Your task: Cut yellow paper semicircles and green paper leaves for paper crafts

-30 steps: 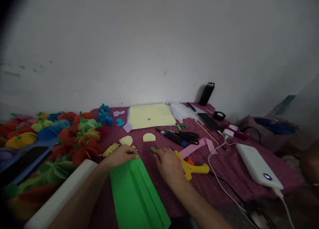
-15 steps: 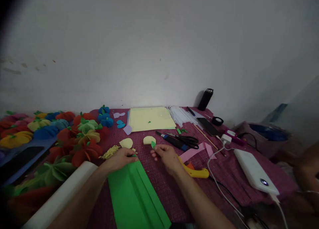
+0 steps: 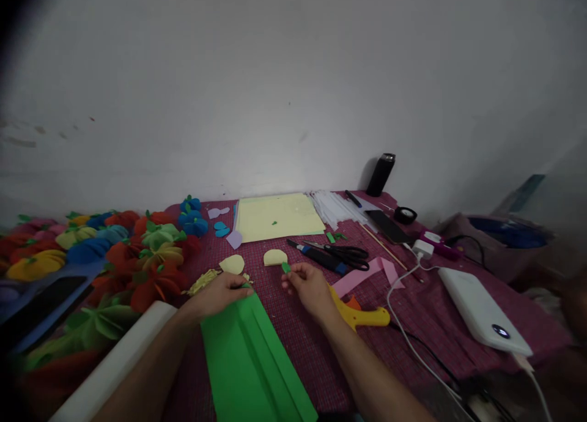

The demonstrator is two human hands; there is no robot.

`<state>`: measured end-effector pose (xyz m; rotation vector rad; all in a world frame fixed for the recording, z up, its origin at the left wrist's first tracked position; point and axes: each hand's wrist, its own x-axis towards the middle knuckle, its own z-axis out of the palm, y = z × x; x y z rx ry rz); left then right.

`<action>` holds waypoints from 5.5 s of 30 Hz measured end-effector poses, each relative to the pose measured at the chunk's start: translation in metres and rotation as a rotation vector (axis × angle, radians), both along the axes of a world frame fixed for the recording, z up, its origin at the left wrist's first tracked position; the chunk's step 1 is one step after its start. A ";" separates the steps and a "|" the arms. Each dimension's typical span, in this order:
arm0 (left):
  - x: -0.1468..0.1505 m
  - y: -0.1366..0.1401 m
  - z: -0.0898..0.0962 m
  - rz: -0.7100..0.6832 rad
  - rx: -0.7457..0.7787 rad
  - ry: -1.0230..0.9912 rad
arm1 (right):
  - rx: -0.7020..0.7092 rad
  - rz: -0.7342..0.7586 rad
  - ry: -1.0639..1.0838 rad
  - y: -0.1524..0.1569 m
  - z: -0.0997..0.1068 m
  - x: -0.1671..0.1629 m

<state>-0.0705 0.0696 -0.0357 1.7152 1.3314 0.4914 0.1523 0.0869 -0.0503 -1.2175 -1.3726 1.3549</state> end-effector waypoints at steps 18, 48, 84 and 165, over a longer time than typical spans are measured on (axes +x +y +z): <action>0.005 -0.007 0.011 0.041 -0.020 -0.159 | -0.105 0.411 -0.206 -0.057 0.015 -0.014; 0.034 -0.033 0.023 0.302 0.638 0.573 | 0.161 0.182 -0.927 -0.122 -0.004 0.058; 0.037 -0.154 -0.041 -0.417 1.056 0.825 | 0.274 0.262 -0.558 -0.115 0.005 0.067; 0.058 -0.061 0.002 -0.646 0.523 0.398 | 0.837 0.356 -0.767 -0.150 -0.026 0.098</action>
